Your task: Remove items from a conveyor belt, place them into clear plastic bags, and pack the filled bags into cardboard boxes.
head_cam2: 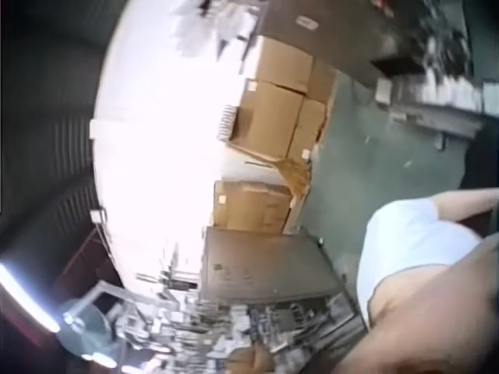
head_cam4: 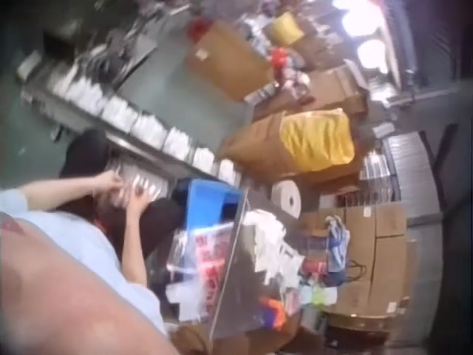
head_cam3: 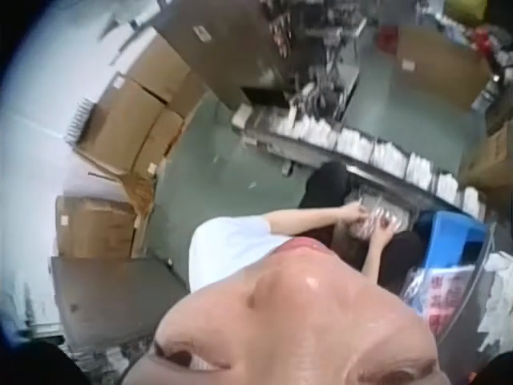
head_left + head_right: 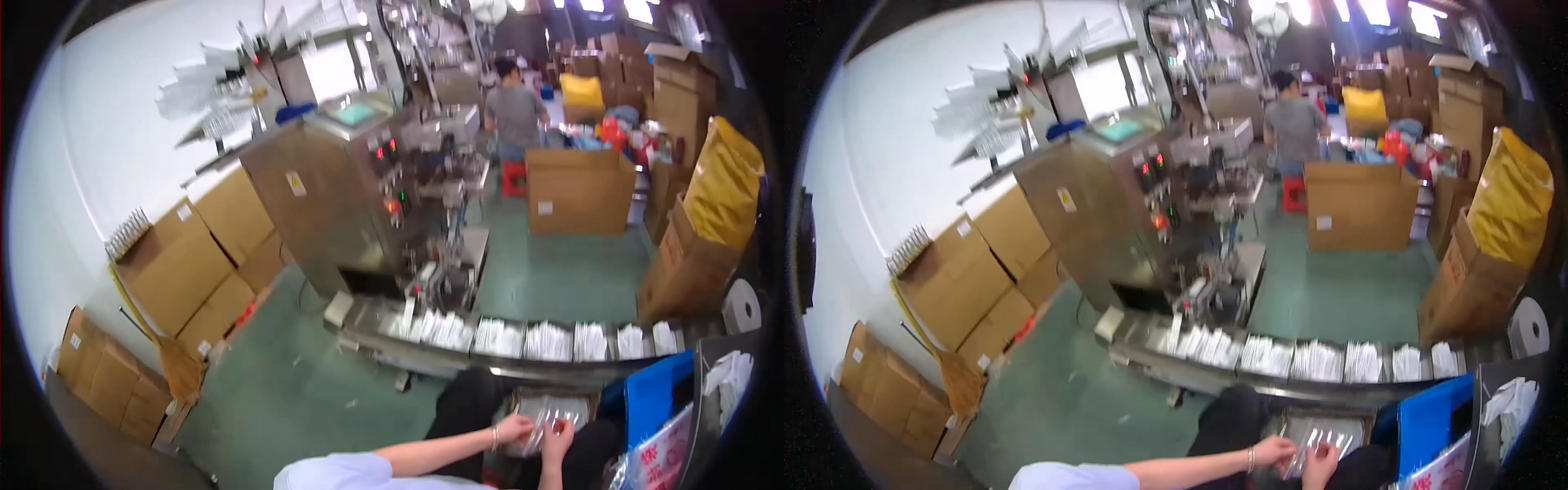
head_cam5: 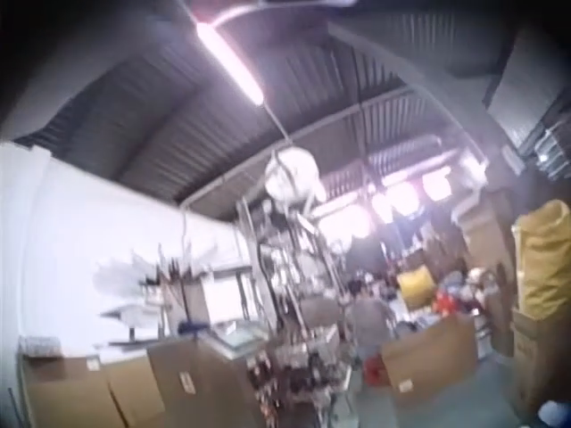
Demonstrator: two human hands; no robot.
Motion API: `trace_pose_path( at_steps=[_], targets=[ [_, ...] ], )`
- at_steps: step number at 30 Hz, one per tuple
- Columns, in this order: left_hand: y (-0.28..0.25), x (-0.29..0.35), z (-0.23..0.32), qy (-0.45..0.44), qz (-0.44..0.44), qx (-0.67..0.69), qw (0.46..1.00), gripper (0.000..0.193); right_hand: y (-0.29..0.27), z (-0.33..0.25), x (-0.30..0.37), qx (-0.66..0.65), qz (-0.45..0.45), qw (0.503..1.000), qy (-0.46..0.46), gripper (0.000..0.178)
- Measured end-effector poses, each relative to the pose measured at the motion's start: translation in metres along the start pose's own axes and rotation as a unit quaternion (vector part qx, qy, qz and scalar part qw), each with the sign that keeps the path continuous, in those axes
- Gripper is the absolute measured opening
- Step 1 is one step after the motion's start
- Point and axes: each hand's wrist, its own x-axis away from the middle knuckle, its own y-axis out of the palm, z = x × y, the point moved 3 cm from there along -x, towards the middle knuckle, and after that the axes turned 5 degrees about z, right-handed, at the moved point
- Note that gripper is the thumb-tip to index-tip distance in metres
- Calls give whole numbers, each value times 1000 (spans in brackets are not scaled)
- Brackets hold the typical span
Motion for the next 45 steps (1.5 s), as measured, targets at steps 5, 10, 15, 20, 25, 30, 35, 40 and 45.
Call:
trace_pose_path(
  at_steps=[5, 10, 15, 20, 25, 30, 35, 40, 45],
  targets=[
    [-3, 4, 26, -32, 31, 64, 997, 15, -5, -66, 11, -44, -158, 985, 46, 24],
    [19, -3, 57, -41, -2, -20, 999, 27, -17, -90, -15, -90, -190, 973, 100, 22],
    [40, -23, 40, -67, -138, -64, 986, 27, -43, -88, -20, -78, -198, 954, 210, 16],
    [58, -19, 36, -71, -216, -18, 974, 25, -58, -64, -15, -85, -222, 942, 238, 9],
    [50, -17, 42, -20, -240, -51, 969, 26, -60, -70, -19, -163, -242, 888, 355, 9],
    [42, -20, 52, -28, -182, -20, 983, 28, -47, -73, -26, -183, -182, 895, 363, 11],
    [31, -27, 60, -17, -174, -59, 983, 30, -34, -78, -29, -214, -140, 907, 334, 10],
    [24, -14, 72, -19, -125, -77, 989, 25, -24, -88, -25, -151, -133, 941, 271, 11],
    [46, -10, 68, 5, -232, -23, 972, 19, -47, -80, -9, -124, -100, 940, 301, 11]
  ],
)
